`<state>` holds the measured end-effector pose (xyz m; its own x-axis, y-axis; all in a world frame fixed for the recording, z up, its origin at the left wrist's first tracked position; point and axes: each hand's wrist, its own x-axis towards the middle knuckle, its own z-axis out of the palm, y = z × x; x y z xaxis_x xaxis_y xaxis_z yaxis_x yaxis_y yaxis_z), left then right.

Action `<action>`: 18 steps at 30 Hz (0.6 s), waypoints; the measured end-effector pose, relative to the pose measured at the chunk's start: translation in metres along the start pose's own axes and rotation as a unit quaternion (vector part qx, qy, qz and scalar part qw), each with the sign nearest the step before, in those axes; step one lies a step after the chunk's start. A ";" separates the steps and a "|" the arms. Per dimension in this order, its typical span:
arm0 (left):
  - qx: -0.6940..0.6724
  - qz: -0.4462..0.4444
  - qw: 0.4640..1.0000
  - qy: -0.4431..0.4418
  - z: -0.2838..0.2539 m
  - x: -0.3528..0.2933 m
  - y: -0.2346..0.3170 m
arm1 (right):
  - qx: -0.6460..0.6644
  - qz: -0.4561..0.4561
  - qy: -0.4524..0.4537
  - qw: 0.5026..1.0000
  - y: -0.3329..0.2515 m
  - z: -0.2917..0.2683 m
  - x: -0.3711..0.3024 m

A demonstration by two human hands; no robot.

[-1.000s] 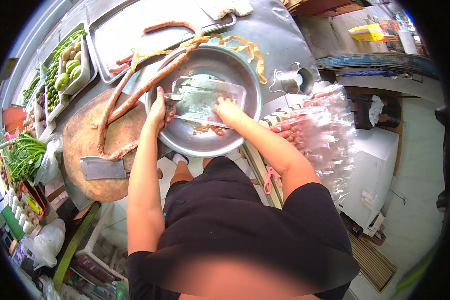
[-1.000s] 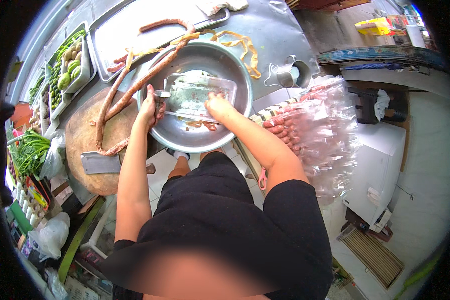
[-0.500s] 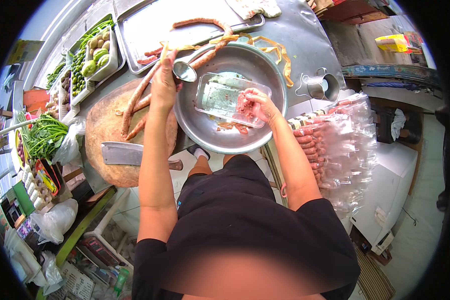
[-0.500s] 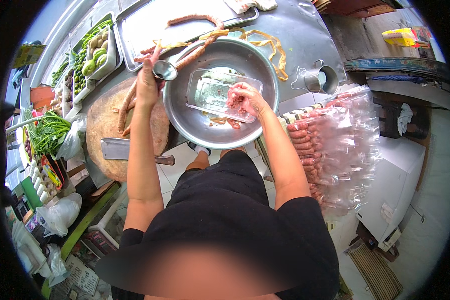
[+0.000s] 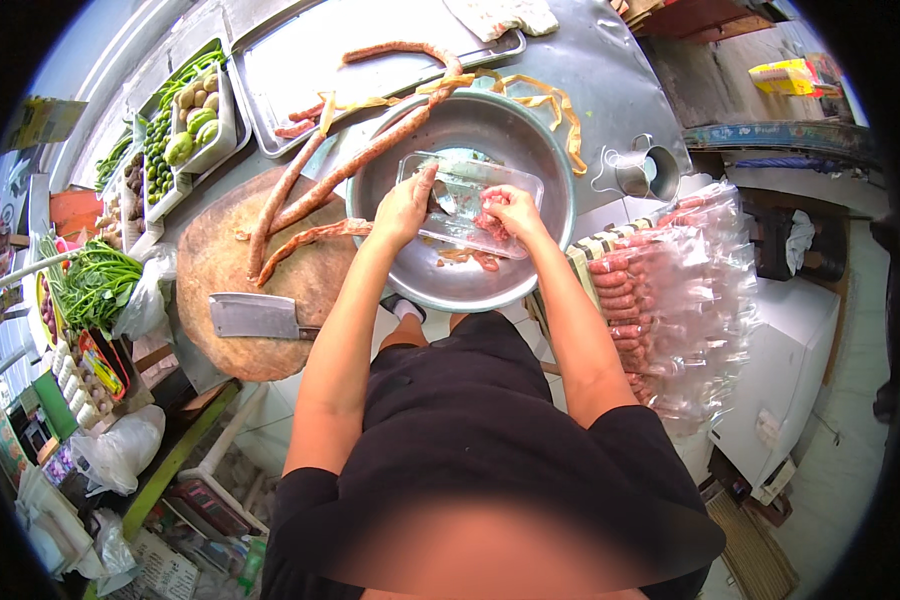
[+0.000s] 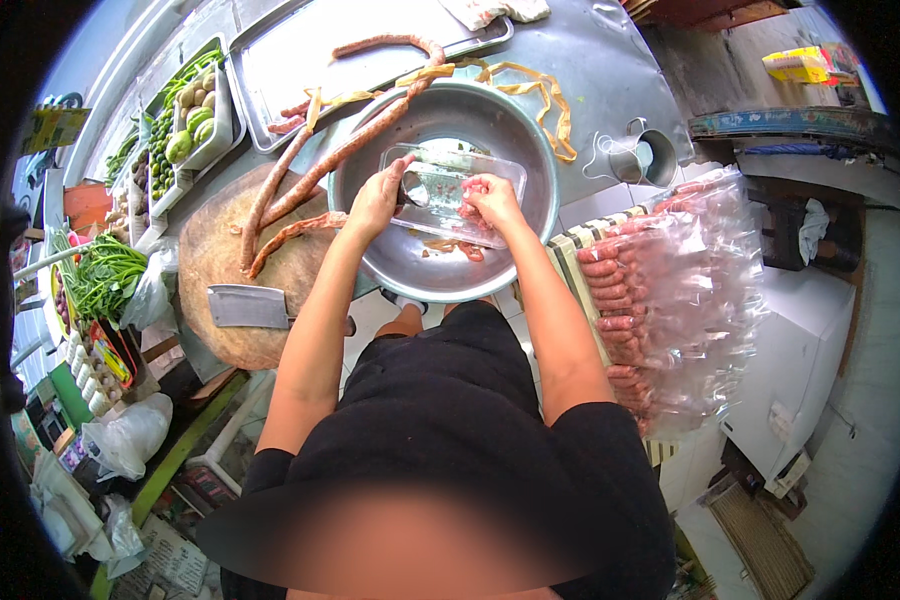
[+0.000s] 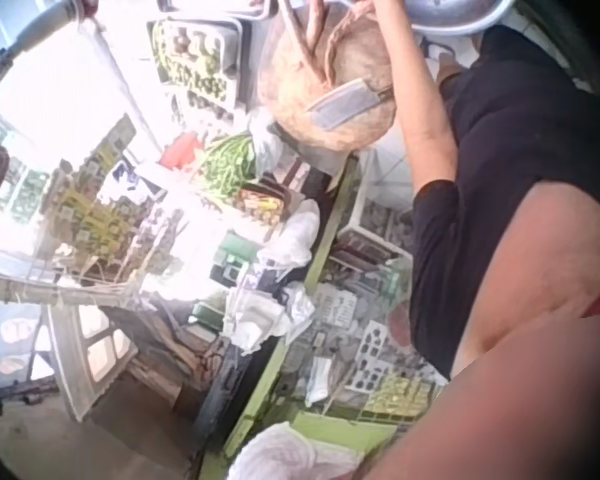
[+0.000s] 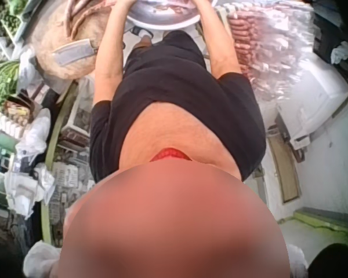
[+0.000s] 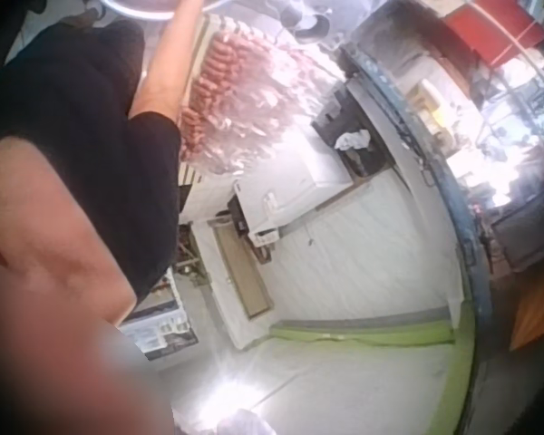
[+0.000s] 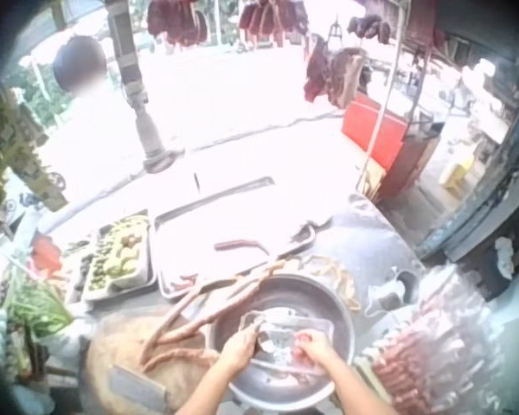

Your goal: The person fills sausage casings with ground meat using a funnel, ties off sections with string, and cuts the linked sausages into individual pieces with a cleaver. The finished sausages are placed on a tray and in a metal bowl.

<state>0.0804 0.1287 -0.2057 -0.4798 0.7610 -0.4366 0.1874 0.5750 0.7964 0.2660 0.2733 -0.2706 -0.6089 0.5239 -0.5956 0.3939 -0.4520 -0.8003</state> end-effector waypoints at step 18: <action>0.018 0.160 0.984 0.078 0.009 -0.003 -0.002 | 0.020 -0.160 0.052 0.986 -0.095 0.082 -0.076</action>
<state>0.0891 0.1278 -0.2098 -0.5170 0.8509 -0.0932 0.3792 0.3253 0.8663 0.2189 0.2172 -0.1436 -0.6232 0.7140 -0.3192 0.1651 -0.2788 -0.9460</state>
